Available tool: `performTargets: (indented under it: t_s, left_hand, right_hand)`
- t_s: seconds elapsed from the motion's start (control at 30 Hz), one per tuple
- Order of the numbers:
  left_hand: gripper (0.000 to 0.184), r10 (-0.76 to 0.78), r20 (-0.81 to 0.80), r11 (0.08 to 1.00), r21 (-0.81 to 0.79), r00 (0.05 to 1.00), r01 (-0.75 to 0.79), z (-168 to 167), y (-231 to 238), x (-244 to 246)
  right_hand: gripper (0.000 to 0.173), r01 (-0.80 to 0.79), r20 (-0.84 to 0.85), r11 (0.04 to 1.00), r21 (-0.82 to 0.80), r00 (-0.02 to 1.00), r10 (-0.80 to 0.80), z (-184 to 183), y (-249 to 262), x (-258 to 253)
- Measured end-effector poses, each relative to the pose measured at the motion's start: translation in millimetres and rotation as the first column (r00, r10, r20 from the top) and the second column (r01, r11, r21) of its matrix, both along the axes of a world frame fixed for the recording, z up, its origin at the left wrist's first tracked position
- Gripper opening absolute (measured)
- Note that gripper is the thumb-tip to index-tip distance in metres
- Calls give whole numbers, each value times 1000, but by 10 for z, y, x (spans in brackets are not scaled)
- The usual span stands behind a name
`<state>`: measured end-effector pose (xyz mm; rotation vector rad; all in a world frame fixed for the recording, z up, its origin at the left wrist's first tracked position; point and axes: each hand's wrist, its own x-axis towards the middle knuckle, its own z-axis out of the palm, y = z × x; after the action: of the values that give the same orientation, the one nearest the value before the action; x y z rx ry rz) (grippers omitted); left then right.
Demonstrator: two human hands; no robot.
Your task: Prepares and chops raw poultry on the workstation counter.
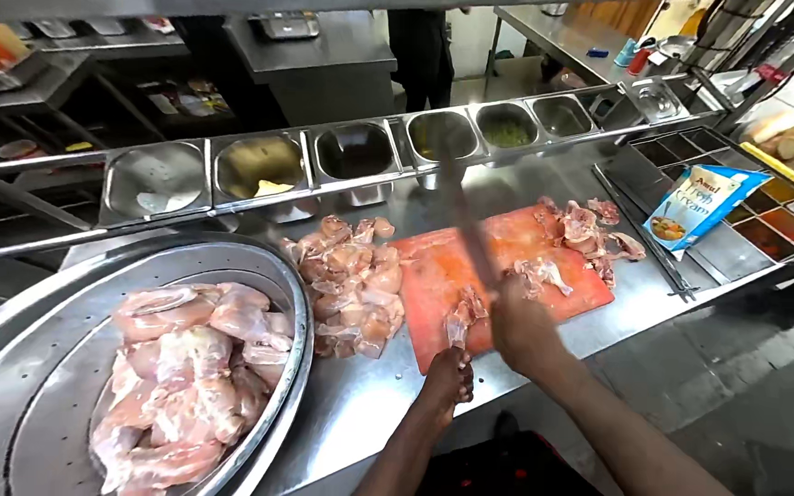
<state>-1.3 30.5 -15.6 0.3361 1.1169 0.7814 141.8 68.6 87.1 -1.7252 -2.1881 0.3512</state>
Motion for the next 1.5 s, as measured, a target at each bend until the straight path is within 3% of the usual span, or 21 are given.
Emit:
performTargets:
  t_s: [0.03,0.07,0.13,0.23,0.43,0.57,0.8,0.93,1.07,1.2,1.5]
  left_hand:
    - [37,-2,-14,1000,5,1000,2,-14,-8,8]
    - [37,-7,-25,1000,-1,1000,7,-25,-37,14]
    - [38,-5,-33,1000,23,999,6,-19,8,26]
    - [37,21,-28,1000,13,999,-21,-34,-78,-9]
    - [37,-13,-29,999,-44,999,11,-46,-72,-207]
    - [37,-46,-30,998,-40,998,45,-33,-44,-262]
    - [40,-48,-41,998,-45,998,47,-57,-69,-262]
    - [41,50,-27,997,-57,998,-52,-99,-109,-217]
    - [42,135,-78,987,-78,988,-141,-30,-95,-107]
    - [42,113,-62,986,-119,992,-120,-16,-56,-128]
    - [44,72,58,986,-155,996,-62,-34,1,-279]
  right_hand:
    - [31,10,98,948,-319,995,23,-193,81,-60]
    - [36,39,182,863,-503,981,62,-366,150,-122]
    - [43,69,266,795,-603,957,119,-419,316,-215]
    - [37,60,258,819,-571,960,109,-498,297,-174]
    - [32,27,16,834,-551,1000,-22,-698,415,256]
    - [27,-42,58,866,-498,995,81,-438,109,188]
    - [29,-70,130,774,-630,972,194,-377,-47,49]
    - [30,-73,160,728,-682,956,246,-256,-44,62]
    - [34,-34,190,658,-752,945,265,-48,-145,144]
    - [36,22,243,611,-791,928,282,86,-190,243]
    - [28,15,256,620,-785,918,302,-116,63,-116]
